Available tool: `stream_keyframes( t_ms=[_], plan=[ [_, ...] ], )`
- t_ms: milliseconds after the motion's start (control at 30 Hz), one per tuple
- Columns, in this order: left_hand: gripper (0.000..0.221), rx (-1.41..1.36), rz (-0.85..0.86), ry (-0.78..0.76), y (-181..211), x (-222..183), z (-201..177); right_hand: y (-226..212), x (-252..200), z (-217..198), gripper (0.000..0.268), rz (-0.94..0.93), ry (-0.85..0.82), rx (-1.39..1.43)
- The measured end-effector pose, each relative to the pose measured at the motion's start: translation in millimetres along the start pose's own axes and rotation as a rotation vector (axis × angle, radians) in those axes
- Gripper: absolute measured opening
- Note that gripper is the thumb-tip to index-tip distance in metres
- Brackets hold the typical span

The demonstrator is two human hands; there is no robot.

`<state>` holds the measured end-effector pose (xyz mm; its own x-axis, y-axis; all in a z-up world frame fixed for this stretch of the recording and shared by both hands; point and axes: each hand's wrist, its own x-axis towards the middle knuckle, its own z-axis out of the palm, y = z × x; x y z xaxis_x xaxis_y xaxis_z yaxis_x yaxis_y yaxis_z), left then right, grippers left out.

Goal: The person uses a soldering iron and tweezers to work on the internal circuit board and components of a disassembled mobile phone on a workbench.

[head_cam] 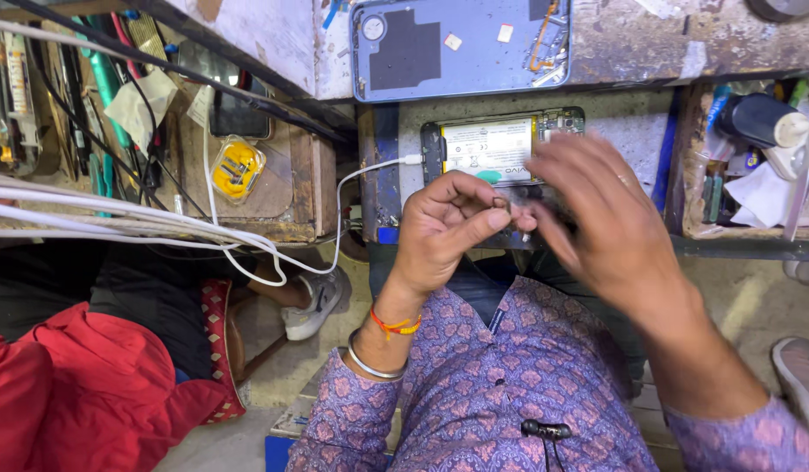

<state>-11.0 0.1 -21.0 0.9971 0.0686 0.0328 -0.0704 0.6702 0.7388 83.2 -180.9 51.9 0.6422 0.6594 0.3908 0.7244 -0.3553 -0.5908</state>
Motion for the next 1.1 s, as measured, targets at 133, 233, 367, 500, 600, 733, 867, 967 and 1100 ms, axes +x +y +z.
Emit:
stream_keyframes(
  t_ms=[133,233,367,500,600,733,867,967,1100],
  plan=[
    [0.012,0.131,0.062,0.155,-10,-1,17,-1,36,-4,0.064,-0.093,-0.148,-0.134],
    [0.01,0.217,0.071,0.209,-14,4,20,-4,43,-8,0.068,-0.047,-0.237,-0.108],
    [0.011,0.24,-0.024,0.134,-13,17,9,-3,43,-6,0.067,-0.045,-0.23,-0.105],
    [0.011,0.22,-0.108,0.051,-10,17,6,7,40,-2,0.064,-0.016,-0.222,-0.17],
    [0.01,0.252,-0.11,0.039,-9,18,6,17,42,4,0.042,0.025,-0.204,-0.232],
    [0.011,0.239,-0.127,0.077,-6,17,11,21,39,9,0.034,-0.006,-0.099,-0.229],
    [0.011,0.23,0.001,0.083,2,10,18,15,1,16,0.026,0.023,0.253,0.035],
    [0.012,0.423,0.243,-0.012,8,4,22,10,-42,30,0.013,0.332,0.401,0.381],
    [0.022,0.805,0.411,0.029,12,-1,34,22,-67,23,0.021,0.369,0.27,0.615]
  ],
)
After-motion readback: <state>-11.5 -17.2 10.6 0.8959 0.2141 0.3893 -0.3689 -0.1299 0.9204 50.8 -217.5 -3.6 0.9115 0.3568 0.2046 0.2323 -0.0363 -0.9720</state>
